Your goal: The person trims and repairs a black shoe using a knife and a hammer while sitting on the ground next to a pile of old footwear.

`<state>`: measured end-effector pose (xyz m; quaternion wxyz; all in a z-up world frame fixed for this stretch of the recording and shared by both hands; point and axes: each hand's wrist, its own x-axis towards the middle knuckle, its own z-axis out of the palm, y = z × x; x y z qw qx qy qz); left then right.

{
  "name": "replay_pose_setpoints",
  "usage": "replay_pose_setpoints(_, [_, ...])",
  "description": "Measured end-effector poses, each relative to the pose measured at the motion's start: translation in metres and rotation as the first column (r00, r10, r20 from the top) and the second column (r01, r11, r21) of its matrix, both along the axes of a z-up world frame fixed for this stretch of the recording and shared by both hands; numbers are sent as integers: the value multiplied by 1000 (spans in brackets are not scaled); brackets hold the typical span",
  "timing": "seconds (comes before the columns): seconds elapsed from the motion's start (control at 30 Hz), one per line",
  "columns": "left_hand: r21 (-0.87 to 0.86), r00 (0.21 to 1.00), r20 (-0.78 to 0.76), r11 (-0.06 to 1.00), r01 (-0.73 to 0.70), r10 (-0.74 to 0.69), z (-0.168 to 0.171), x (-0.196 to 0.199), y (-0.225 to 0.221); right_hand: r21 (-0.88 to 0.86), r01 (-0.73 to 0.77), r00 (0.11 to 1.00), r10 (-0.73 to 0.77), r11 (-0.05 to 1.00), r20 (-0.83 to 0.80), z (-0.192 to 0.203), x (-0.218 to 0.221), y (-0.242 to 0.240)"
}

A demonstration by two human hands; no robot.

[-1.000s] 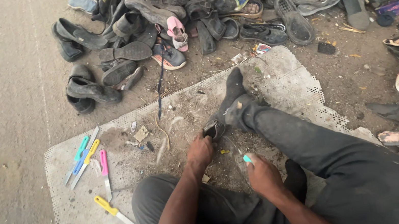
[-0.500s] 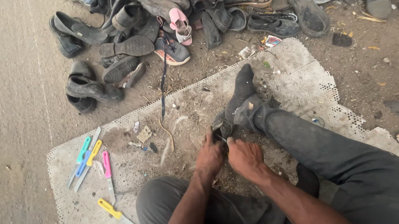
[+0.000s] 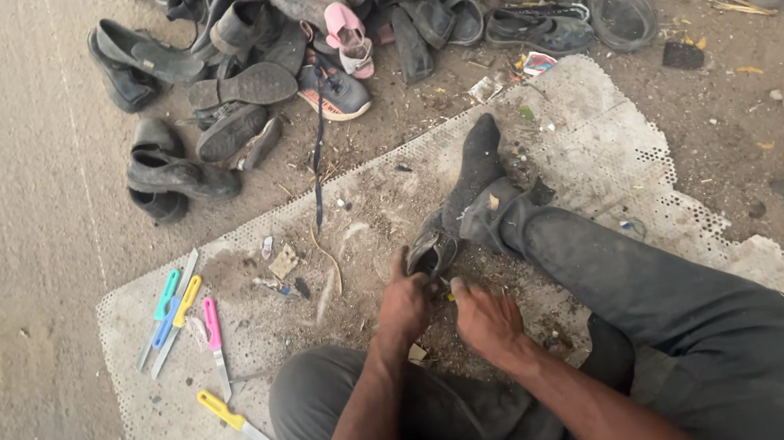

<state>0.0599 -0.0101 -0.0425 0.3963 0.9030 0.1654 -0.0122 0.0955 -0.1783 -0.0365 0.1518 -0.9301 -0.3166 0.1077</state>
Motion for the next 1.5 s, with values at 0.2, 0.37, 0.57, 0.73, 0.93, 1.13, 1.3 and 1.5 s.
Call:
replay_pose_setpoints(0.2, [249, 916, 367, 966, 71, -162, -61, 7, 12, -12, 198, 945, -195, 980, -264, -15, -7, -14])
replay_pose_setpoints(0.37, [19, 961, 275, 999, -31, 24, -61, 3, 3, 273, 467, 766, -231, 841, -600, -52, 7, -4])
replay_pose_setpoints(0.57, [-251, 966, 216, 964, -84, 141, -47, 0, -2, 306, 376, 879, -232, 875, -416, -41, -46, -13])
replay_pose_setpoints(0.73, [-201, 951, 292, 979, -44, 102, -50, 1, -12, 119, 673, 488, -317, 730, -813, -5, -46, -3])
replay_pose_setpoints(0.93, [-272, 983, 164, 961, -41, 88, -19, -12, -28, 377, 572, 778, -338, 728, -529, -14, -69, -8])
replay_pose_setpoints(1.13, [-593, 996, -44, 800, -89, 79, 15, -6, -42, 147, 724, 544, -426, 674, -723, 5, -62, -15])
replay_pose_setpoints(1.3, [-699, 996, 6, 713, -55, 84, 28, -6, -45, 221, 714, 614, -441, 665, -655, 14, -80, -11])
replay_pose_setpoints(1.5, [-802, 992, 58, 597, -19, 109, 16, -1, -52, 254, 741, 593, -429, 621, -682, 6, -59, -19])
